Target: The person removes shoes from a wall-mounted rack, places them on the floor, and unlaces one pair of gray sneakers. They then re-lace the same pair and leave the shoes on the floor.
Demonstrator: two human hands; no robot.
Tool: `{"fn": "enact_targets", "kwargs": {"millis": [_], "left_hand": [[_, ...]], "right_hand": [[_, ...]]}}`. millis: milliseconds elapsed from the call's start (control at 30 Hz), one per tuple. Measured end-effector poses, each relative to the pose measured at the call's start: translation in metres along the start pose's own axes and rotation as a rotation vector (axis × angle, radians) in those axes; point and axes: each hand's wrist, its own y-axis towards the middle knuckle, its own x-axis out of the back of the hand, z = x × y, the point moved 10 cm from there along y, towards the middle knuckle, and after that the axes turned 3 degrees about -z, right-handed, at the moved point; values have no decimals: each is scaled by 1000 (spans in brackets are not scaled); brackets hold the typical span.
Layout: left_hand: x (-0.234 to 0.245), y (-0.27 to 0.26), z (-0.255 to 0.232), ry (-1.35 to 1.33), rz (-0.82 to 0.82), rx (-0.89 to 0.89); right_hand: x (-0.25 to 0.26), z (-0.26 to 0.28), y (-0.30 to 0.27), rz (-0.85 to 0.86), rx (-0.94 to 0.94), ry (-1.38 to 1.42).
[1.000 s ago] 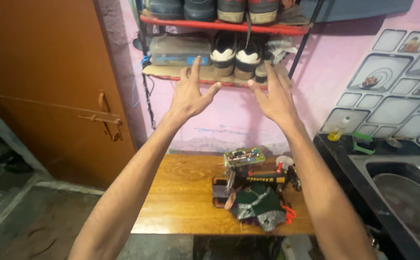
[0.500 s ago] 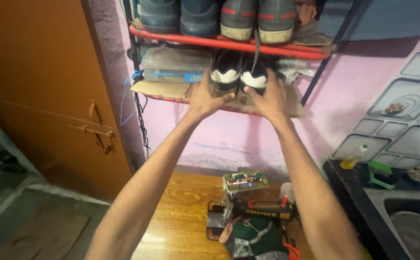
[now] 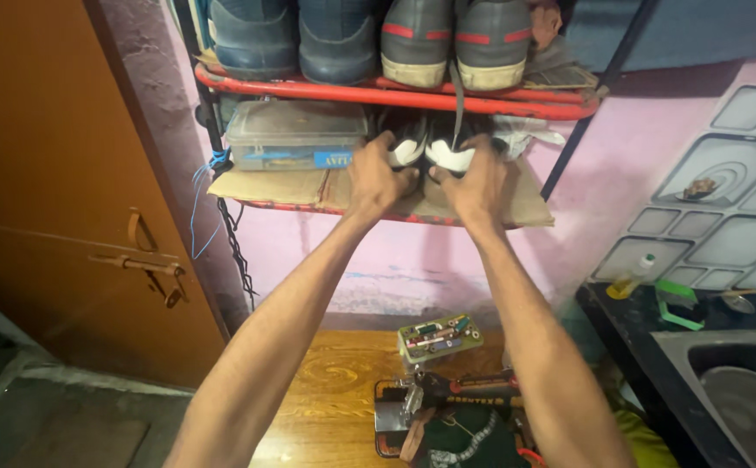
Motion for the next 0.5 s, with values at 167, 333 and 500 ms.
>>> {"fn": "enact_targets", "kwargs": {"millis": [167,333,500], "left_hand": [[29,-12,-27,25,0,-27],[63,-42,-50,-47,-42,-64],[81,-72,-66,-20,-12,-37]], "right_hand": [[32,33,-5,-84,74,-5],[63,55,-29,-106,108,-2],[89,69,-48,-102,122,52]]}}
